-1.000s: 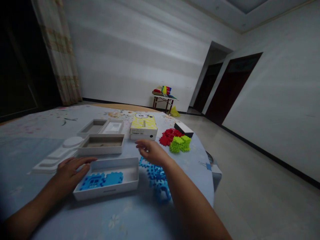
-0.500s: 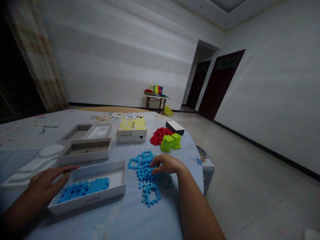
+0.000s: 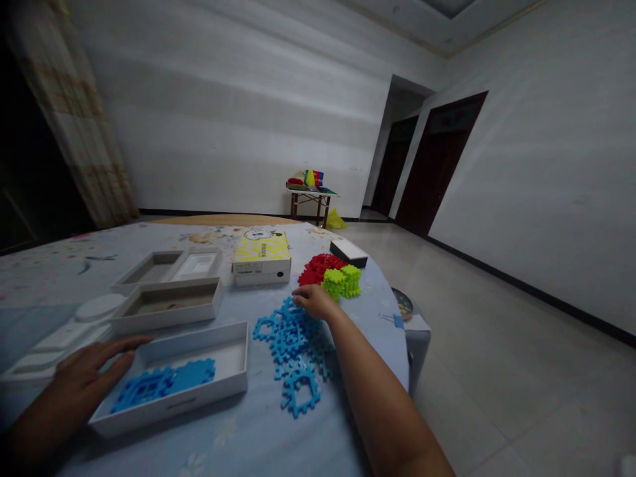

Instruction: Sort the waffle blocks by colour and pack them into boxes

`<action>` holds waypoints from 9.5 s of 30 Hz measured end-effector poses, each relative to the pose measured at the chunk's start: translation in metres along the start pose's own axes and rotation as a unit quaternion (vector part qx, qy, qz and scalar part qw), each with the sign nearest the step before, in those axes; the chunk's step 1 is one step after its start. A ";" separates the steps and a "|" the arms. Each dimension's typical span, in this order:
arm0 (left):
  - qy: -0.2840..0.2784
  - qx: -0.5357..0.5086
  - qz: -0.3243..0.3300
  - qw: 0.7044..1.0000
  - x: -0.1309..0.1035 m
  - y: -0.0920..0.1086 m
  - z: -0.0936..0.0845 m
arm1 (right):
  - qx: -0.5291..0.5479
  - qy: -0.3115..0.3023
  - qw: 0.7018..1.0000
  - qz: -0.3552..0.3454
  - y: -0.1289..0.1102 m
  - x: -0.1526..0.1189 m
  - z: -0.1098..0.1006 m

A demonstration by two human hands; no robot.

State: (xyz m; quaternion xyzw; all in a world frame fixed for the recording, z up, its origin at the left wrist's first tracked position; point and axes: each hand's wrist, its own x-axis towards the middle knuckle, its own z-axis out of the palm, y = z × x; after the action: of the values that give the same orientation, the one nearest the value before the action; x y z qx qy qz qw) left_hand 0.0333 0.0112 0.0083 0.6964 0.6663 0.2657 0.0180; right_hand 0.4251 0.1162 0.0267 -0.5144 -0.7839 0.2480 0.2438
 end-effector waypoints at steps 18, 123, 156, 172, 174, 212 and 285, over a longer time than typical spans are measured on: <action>0.004 -0.012 0.009 1.000 -0.002 0.005 -0.003 | -0.040 -0.116 0.992 -0.007 0.015 0.022 0.005; 0.015 -0.048 0.045 0.998 -0.013 0.010 0.001 | -0.154 -0.138 0.938 -0.277 -0.175 -0.022 0.073; 0.013 -0.039 0.032 0.999 -0.012 0.017 -0.002 | -0.088 -0.197 0.954 -0.206 -0.185 -0.030 0.086; 0.004 -0.029 -0.004 1.000 -0.011 0.026 -0.011 | -0.075 -0.201 0.966 -0.147 -0.113 -0.045 0.030; 0.009 -0.023 -0.001 1.000 -0.010 0.023 -0.010 | -0.070 -0.206 0.965 -0.149 -0.111 -0.044 0.035; -0.006 0.020 -0.027 0.999 0.005 -0.006 -0.002 | -0.199 -0.029 0.979 -0.017 -0.032 -0.074 0.047; 0.032 -0.008 -0.140 0.990 -0.003 -0.023 -0.013 | 0.013 0.009 0.996 -0.088 0.005 -0.021 0.038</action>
State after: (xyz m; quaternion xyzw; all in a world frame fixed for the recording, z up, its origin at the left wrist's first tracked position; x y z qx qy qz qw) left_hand 0.0067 0.0062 0.0099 0.5873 0.7554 0.2879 0.0393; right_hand 0.4121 0.0931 -0.0080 -0.4425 -0.8205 0.2312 0.2785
